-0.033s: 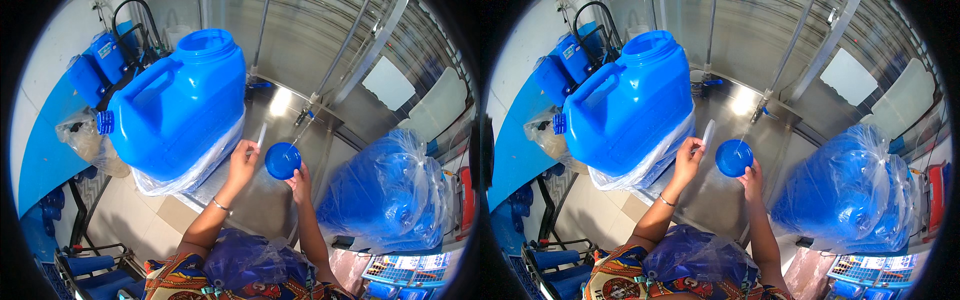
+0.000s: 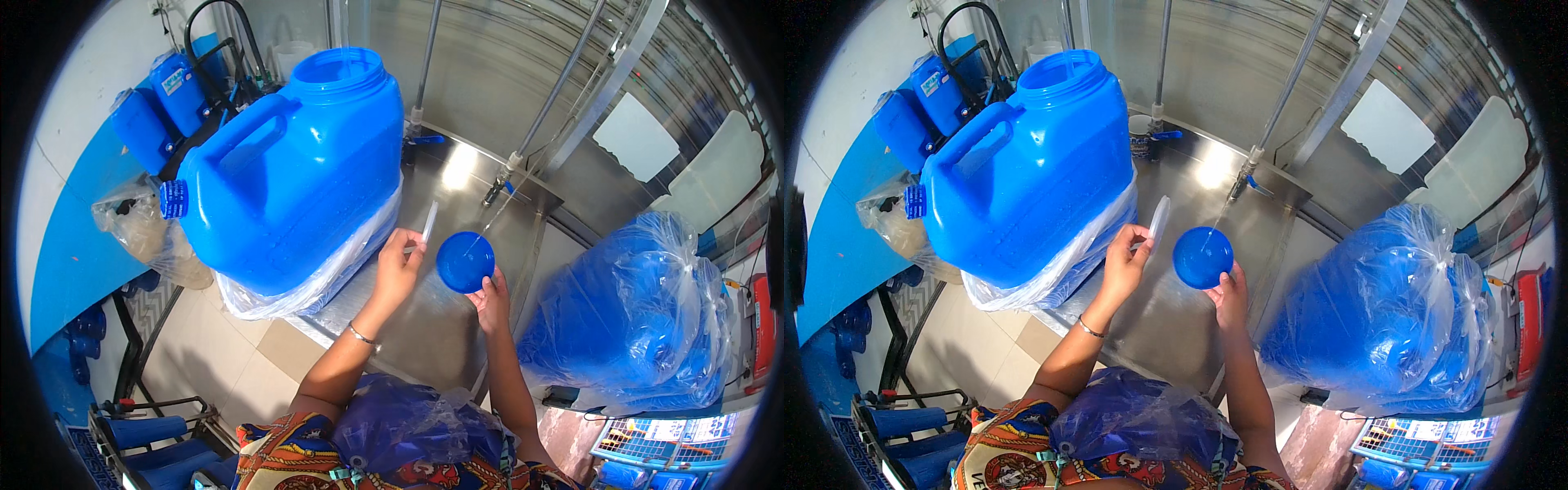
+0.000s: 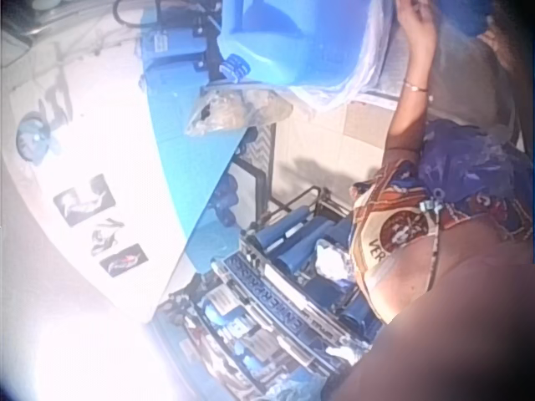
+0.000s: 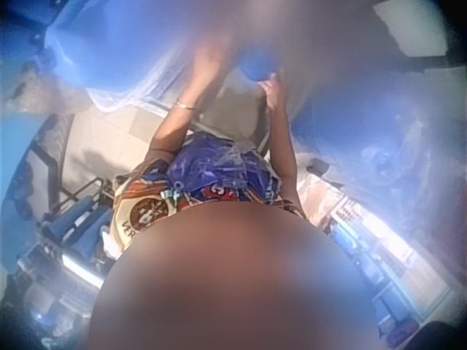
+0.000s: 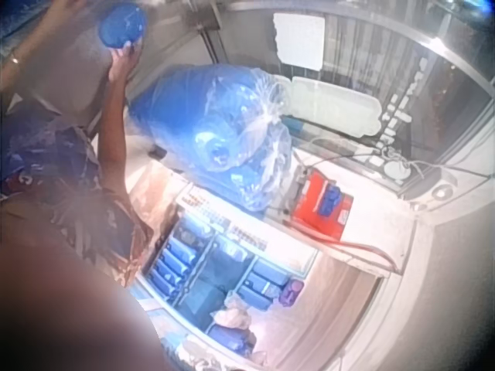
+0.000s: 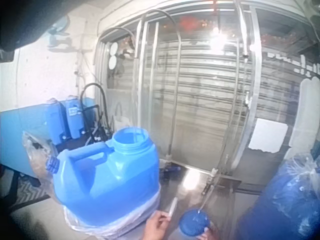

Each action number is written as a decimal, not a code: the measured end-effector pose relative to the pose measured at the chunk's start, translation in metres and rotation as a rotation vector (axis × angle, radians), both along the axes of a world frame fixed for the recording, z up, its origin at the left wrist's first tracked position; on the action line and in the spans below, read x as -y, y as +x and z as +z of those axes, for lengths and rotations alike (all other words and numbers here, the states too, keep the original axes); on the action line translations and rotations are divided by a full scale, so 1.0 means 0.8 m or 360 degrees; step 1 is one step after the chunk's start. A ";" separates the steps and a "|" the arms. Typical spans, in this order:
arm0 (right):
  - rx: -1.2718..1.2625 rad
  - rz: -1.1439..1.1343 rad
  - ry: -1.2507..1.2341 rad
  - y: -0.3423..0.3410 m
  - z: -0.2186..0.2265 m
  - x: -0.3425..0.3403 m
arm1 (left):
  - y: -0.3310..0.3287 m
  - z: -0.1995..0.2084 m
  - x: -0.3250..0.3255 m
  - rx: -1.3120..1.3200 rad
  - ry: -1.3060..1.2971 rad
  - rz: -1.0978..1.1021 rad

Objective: The person fills a blue plastic water jug from a tap, places a cap and a plastic bag over it, applies a seal around the neck using a heat gun, and stacks the finished jug with others. The person repeats this process for multiple jugs.

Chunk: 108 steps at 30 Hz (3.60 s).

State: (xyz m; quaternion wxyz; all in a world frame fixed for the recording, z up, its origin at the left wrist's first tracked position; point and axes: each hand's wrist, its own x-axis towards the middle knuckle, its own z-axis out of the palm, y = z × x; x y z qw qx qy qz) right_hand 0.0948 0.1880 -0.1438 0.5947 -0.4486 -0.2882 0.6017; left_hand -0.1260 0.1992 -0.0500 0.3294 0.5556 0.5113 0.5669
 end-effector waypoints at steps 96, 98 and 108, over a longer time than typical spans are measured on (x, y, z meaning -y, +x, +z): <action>0.2968 -0.0514 0.0675 0.018 0.067 -0.172 | 0.025 -0.056 -0.015 0.0557 -0.0904 -0.0722; 0.3047 -0.0380 0.0446 0.024 0.069 -0.183 | 0.020 -0.046 -0.008 0.0515 -0.0845 -0.0717; 0.3159 -0.0101 0.0312 0.034 0.070 -0.184 | -0.006 -0.023 0.007 0.0330 -0.0735 -0.0560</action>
